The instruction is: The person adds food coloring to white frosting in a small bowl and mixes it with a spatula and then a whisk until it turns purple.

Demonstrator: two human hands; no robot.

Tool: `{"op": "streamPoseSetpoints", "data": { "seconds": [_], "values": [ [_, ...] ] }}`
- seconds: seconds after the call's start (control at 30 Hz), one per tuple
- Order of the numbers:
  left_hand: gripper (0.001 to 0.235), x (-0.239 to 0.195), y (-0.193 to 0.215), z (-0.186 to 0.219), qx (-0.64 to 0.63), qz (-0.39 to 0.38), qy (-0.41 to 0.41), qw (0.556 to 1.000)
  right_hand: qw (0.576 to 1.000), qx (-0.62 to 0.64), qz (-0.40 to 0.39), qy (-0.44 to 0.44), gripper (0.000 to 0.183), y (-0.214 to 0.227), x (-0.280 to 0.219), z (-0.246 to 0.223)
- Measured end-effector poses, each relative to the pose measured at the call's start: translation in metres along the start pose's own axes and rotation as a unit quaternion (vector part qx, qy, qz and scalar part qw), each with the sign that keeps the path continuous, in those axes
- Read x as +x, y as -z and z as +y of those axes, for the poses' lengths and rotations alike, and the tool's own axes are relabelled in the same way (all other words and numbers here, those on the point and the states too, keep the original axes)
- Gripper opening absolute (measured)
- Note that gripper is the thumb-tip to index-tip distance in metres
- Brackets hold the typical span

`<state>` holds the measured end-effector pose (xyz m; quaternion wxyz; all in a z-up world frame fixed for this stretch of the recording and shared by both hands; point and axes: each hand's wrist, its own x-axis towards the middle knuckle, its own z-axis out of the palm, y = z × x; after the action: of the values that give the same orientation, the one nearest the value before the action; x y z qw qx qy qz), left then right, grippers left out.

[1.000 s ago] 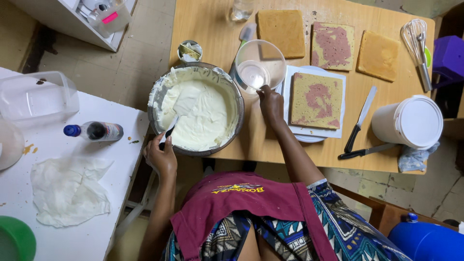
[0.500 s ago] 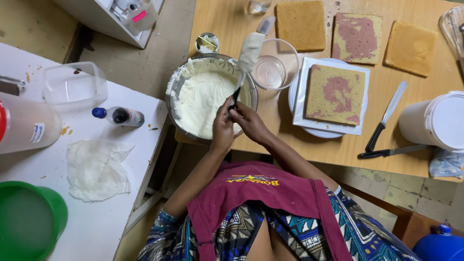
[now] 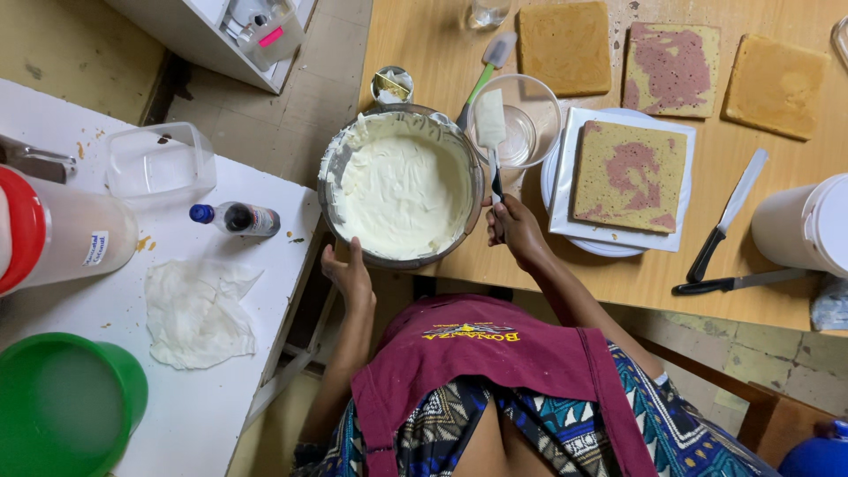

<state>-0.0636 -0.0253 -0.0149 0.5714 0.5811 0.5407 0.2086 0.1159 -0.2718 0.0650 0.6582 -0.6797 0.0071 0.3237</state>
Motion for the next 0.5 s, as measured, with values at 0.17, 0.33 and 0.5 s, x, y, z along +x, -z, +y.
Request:
{"op": "streamPoseSetpoints", "data": {
  "seconds": [0.17,0.33,0.5],
  "values": [
    [0.040,0.074,-0.008,0.023,0.047,0.104,-0.214,0.970,0.999,-0.028,-0.004,0.019,0.028,0.018,-0.011,0.006],
    [0.041,0.149,-0.076,0.107,0.165,-0.048,-0.443,0.880,1.000,-0.001,-0.005,0.031,0.028,0.014,-0.020,0.011],
    [0.090,0.202,-0.151,0.198,0.388,-0.289,-0.481,0.731,1.000,-0.015,0.007,-0.004,0.025,0.012,-0.030,0.004]
  ]
}}
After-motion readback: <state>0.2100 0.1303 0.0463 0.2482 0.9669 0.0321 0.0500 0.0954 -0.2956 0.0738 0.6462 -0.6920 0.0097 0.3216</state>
